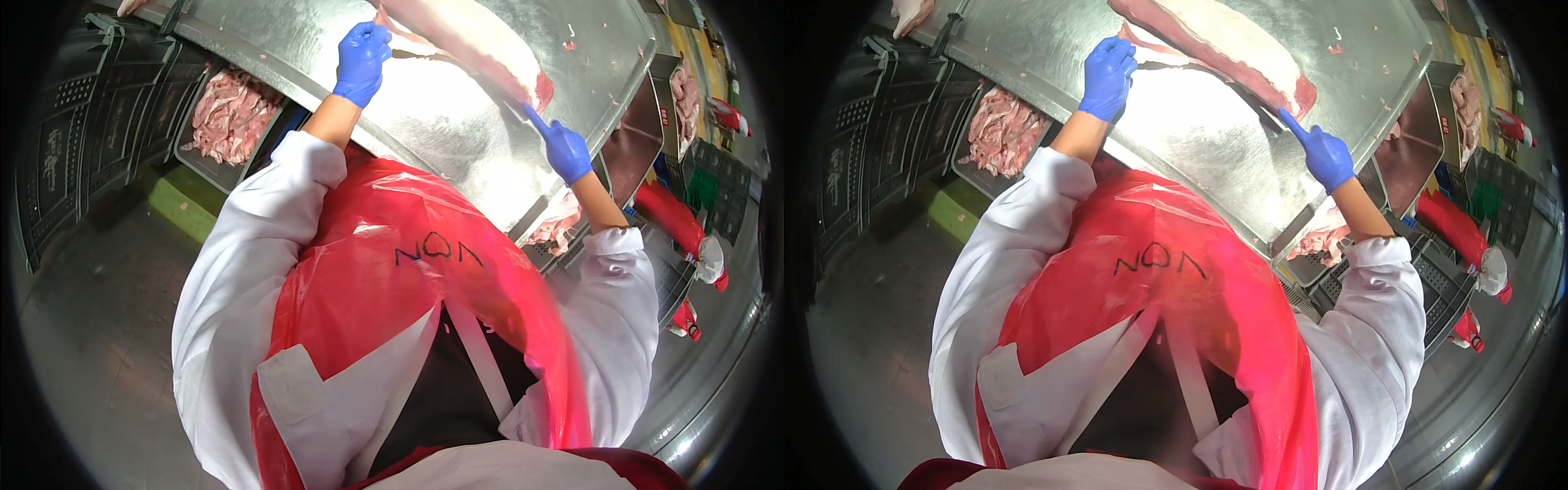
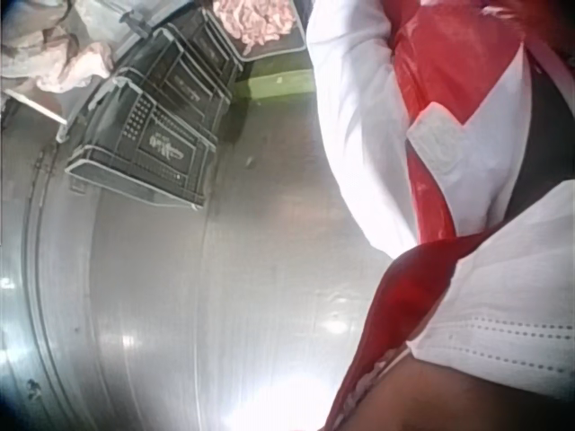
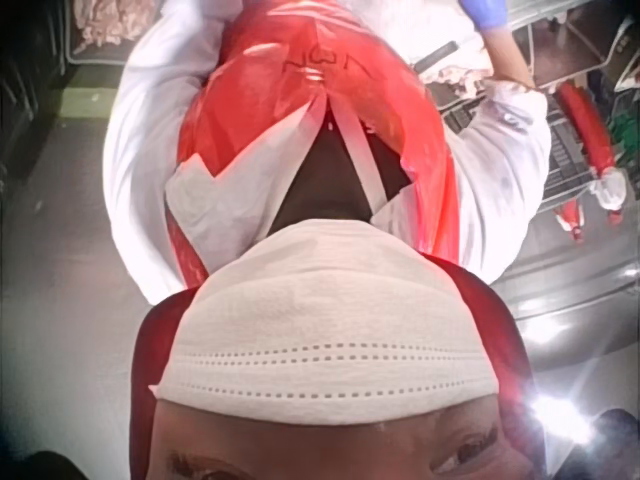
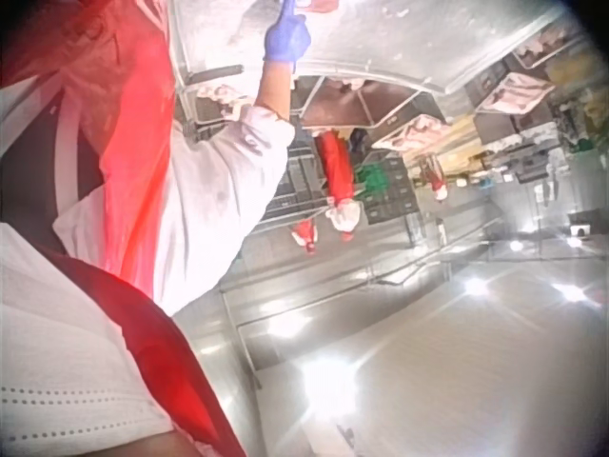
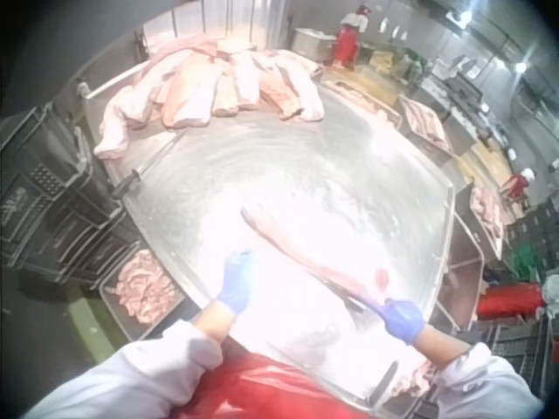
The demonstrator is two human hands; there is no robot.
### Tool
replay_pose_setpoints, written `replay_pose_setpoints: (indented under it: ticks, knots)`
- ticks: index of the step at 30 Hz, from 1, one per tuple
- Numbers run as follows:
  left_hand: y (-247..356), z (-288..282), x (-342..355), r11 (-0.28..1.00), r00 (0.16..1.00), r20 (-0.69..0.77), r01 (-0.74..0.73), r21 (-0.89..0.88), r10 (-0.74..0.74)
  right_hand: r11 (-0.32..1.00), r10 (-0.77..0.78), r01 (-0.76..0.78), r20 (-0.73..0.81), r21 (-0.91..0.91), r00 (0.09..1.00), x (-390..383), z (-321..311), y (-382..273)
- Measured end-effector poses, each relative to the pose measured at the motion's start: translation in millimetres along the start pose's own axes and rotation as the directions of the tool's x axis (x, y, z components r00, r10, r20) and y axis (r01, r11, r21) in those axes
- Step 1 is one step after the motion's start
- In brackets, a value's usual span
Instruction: The person uses a knife to trim fat and connective tissue from large cuts of raw meat on a stainless steel table. They repeatedly slice off layers of fat, flip the meat to access different sides, and place the trimmed pieces into a nearby container.
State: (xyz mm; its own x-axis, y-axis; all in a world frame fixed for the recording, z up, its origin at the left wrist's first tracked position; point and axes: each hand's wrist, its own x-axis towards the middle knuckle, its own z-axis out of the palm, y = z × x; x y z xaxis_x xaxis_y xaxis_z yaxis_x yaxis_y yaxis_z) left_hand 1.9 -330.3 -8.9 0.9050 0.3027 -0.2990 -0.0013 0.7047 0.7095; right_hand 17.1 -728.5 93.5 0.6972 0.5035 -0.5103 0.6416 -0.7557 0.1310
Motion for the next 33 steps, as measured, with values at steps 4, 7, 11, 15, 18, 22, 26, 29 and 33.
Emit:
replay_pose_setpoints:
  ticks: [4,7,11,15,18,22,26,29,33]
  knots:
    - [24.1,-16.9,-5.2,0.984,0.998,0.049,-0.032,-0.174,0.041,0.996,0.077,-0.073,0.064,-0.056,0.995,-40.1,17.6,22.9]
    - [69.2,-37.8,-1.6,0.983,0.978,0.16,-0.11,-0.147,0.133,0.994,0.103,-0.1,0.051,-0.052,0.993,-64.8,37.6,37.0]
    - [127.1,-84.2,-7.1,0.984,0.984,0.108,-0.151,0.093,0.141,0.992,0.092,-0.088,-0.048,0.088,0.995,-94.7,68.1,51.7]
    - [194.2,-181.9,-5.3,0.858,0.988,-0.069,-0.086,0.506,0.14,0.97,0.142,-0.07,-0.308,0.234,0.941,-94.9,72.0,38.5]
    - [238.1,-271.6,3.1,0.095,0.995,-0.05,0.041,0.995,0.09,0.964,0.141,-0.029,-0.417,0.264,0.898,-67.4,63.5,25.9]
    - [163.3,-125.7,7.0,-0.616,0.978,0.205,-0.137,0.776,0.04,0.951,0.156,0.009,-0.503,0.311,0.85,-36.9,56.0,12.7]
    - [-47.8,-16.8,-5.1,-0.21,0.549,0.835,-0.822,0.53,-0.039,0.949,0.116,0.091,-0.601,0.302,0.791,6.3,39.3,17.0]
    - [-97.5,78.1,-41.5,-0.15,0.515,0.834,-0.857,0.494,-0.198,0.947,0.114,0.105,-0.621,0.305,0.775,22.0,35.5,19.8]
    - [-143.8,46.0,-40.9,-0.307,0.616,0.762,-0.778,0.548,-0.202,0.955,0.082,0.1,-0.573,0.28,0.815,38.2,29.3,11.6]
